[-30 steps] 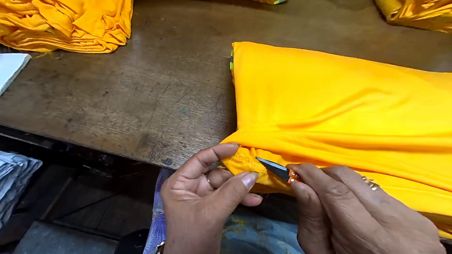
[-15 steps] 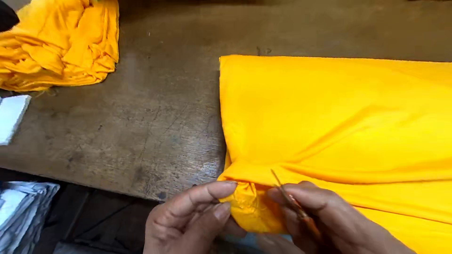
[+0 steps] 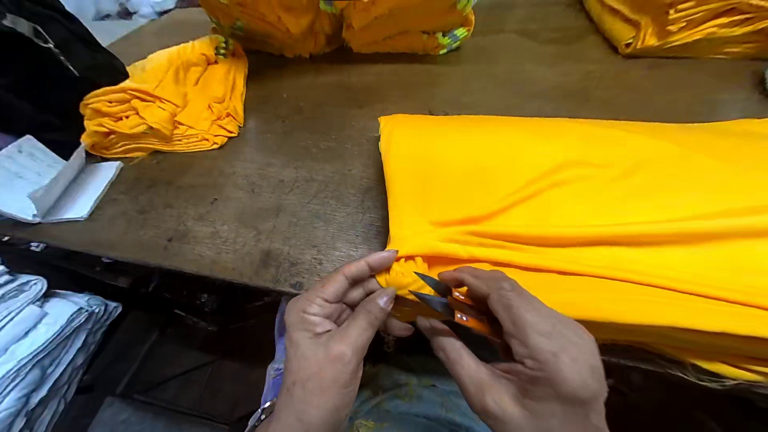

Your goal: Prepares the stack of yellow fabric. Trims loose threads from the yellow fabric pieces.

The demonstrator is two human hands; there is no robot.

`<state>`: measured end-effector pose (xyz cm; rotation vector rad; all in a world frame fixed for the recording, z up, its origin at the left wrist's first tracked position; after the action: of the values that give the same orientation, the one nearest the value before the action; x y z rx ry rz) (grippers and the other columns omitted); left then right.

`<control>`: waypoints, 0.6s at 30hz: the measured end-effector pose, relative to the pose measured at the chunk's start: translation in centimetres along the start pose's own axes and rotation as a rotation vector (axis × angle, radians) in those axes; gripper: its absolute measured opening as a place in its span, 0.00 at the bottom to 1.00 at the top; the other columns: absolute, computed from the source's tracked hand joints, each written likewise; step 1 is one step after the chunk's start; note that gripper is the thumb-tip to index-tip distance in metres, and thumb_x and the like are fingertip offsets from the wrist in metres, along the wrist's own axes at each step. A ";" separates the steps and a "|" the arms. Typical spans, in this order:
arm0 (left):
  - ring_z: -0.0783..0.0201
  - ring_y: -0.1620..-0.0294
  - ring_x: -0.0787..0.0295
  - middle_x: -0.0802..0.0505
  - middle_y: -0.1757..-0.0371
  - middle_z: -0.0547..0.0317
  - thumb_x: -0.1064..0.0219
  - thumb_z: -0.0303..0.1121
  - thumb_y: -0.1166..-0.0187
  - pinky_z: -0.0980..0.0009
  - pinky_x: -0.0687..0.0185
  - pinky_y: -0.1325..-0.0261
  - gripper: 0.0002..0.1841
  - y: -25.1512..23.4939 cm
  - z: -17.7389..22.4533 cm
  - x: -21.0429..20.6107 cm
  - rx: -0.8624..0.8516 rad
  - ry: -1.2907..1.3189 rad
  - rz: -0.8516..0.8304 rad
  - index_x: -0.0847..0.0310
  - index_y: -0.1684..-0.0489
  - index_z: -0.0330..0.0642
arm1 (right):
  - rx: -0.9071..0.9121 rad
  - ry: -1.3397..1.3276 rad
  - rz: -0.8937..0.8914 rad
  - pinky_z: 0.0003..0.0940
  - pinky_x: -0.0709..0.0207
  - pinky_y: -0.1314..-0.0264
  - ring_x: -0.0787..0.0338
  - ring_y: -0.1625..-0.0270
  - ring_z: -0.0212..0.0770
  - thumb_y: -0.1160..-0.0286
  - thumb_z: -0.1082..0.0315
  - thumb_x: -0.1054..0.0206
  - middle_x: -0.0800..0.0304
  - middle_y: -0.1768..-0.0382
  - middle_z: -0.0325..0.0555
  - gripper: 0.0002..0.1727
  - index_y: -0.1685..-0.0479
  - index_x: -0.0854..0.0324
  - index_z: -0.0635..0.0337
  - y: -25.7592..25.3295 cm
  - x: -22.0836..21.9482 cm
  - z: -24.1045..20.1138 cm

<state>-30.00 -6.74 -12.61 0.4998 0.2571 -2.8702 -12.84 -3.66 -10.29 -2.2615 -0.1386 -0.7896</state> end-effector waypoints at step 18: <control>0.69 0.56 0.07 0.05 0.52 0.54 0.30 0.18 0.24 0.74 0.08 0.49 0.18 -5.8 4.8 -2.4 -0.641 -0.589 -0.465 0.17 0.36 0.25 | -0.157 -0.202 -0.035 0.11 0.35 0.83 0.27 0.80 0.17 0.31 0.69 0.36 0.21 0.78 0.23 0.08 0.62 0.13 0.46 -2.8 2.9 1.3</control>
<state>-30.69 -1.69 -6.57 -0.5791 1.2439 -2.9270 -10.70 -1.11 -7.68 -2.4915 -0.2184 -0.6069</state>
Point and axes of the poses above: each hand's wrist, its own y-axis away from the middle knuckle, its own x-axis out of the back of the hand, z = x × y, the point moved 7 cm from there along -y, towards the middle knuckle
